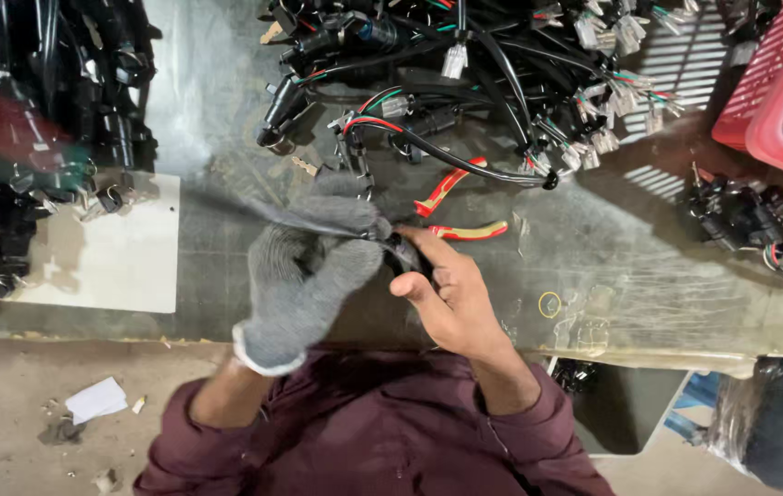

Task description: The person uses pliers to strip insulation from the ends of black electrical wires and works the stripped ends onto connector plugs at a workbench. They repeatedly pull wires from a large pile, cut and strip the cable jacket, separate the inner colored wires, and set processed wires aside.

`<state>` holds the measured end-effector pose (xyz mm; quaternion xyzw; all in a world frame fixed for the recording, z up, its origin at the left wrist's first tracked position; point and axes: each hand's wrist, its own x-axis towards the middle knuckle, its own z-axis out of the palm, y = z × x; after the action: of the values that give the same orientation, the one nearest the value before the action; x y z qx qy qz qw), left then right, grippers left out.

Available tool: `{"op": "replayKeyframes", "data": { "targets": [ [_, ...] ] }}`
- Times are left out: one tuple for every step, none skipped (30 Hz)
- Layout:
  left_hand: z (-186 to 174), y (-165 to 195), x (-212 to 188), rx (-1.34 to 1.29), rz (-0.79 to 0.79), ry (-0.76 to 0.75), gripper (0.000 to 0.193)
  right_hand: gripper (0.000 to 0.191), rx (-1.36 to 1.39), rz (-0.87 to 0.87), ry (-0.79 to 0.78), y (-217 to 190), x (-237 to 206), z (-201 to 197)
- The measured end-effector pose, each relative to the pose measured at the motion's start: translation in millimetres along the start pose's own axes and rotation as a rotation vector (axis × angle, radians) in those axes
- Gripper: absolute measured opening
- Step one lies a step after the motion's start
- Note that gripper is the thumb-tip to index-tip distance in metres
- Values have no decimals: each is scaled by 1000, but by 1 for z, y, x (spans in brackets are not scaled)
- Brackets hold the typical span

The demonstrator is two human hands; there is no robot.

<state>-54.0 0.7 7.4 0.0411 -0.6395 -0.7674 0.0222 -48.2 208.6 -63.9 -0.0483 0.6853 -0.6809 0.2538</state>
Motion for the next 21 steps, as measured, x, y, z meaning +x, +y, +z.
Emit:
{"op": "replayKeyframes", "data": {
  "targets": [
    [4,-3,-4,37,61,-4,31,48,-126,-158,22,8,-2,-5],
    [6,-7,-7,71,124,-9,29,48,-257,-317,47,11,-2,-8],
    [9,-10,-11,104,190,-12,27,45,-231,-341,54,9,-1,-10],
    [8,-12,-13,111,139,-27,28,43,-204,-365,56,5,1,-11],
    [7,-13,-14,116,81,-37,29,42,-176,-382,51,-1,4,-10],
    [6,-13,-16,120,16,-39,30,43,-214,-414,49,-8,6,-9],
    [4,-12,-17,99,-17,-43,29,44,-251,-450,44,-14,8,-7],
    [2,-9,-16,81,-36,-56,28,45,-289,-500,48,-20,10,-6],
    [1,-6,-14,63,-50,-72,28,50,-319,-543,50,-23,11,-5],
    [-1,-2,-12,192,-27,-73,32,56,-348,-580,51,-25,11,-4],
    [-1,3,-10,319,-10,-75,36,62,-377,-609,53,-26,10,-4],
    [-2,8,-6,447,9,-75,41,58,-402,-557,54,-25,9,-4],
    [-2,12,-2,329,-4,-132,50,54,-428,-508,58,-23,7,-4],
    [-3,15,2,208,-20,-191,60,50,-455,-457,63,-21,5,-4],
    [-3,17,5,85,-41,-245,69,48,-432,-477,62,-19,4,-4],
    [-3,17,8,147,-52,-268,68,46,-409,-499,59,-17,2,-3],
    [-3,16,10,212,-61,-291,67,44,-384,-526,56,-15,2,-2],
    [-3,15,11,279,-65,-312,66,41,-362,-489,54,-14,1,-1],
    [-4,12,11,370,25,-285,56,39,-341,-454,58,-12,1,0],
    [-3,10,10,455,111,-262,46,36,-321,-412,68,-11,2,0],
    [-3,7,8,540,195,-235,37,38,-371,-410,95,-10,2,1]
  ]
}}
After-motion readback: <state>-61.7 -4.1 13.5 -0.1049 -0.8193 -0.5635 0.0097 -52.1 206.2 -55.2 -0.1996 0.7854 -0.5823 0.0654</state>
